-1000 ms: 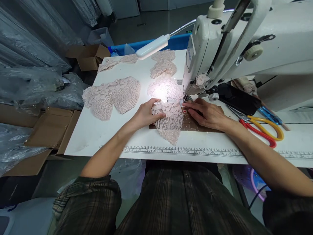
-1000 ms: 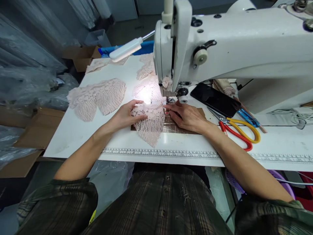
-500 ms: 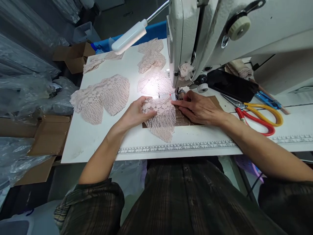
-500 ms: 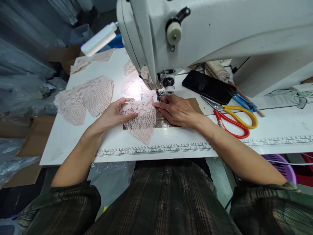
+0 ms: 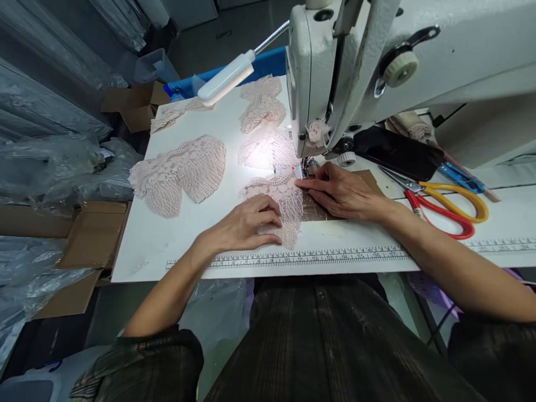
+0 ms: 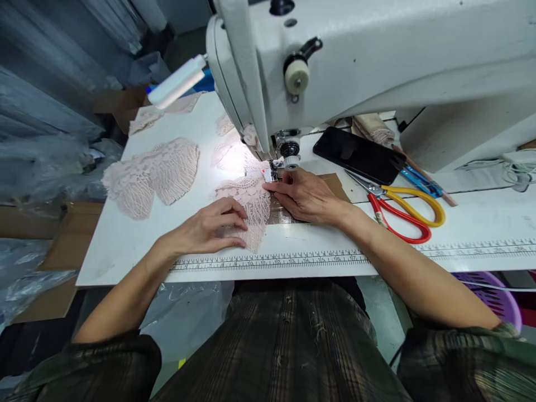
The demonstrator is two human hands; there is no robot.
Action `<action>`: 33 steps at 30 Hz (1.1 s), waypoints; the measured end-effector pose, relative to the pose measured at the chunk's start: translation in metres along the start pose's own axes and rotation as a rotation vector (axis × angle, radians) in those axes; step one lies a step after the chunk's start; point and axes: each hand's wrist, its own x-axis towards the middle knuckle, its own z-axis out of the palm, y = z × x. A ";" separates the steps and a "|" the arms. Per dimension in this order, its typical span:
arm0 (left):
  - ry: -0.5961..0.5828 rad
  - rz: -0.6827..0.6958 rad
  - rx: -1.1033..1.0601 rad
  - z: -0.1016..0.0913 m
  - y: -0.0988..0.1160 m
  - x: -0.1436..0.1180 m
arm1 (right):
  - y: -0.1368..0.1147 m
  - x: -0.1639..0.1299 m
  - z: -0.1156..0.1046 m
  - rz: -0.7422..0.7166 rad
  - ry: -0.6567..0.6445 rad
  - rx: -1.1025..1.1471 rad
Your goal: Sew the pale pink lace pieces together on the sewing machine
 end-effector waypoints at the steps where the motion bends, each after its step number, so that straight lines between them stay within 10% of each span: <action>1: 0.029 0.013 0.012 0.004 -0.002 -0.001 | 0.000 0.000 -0.001 -0.012 0.008 0.023; 14: 0.349 0.172 -0.026 0.023 -0.009 -0.002 | -0.002 -0.002 -0.004 -0.026 -0.022 0.060; 26: 0.274 0.340 0.220 0.030 -0.011 0.000 | -0.020 0.018 0.000 0.126 -0.228 -0.302; 33: 0.255 0.352 0.258 0.034 -0.014 0.000 | -0.014 0.008 0.002 0.027 -0.133 -0.311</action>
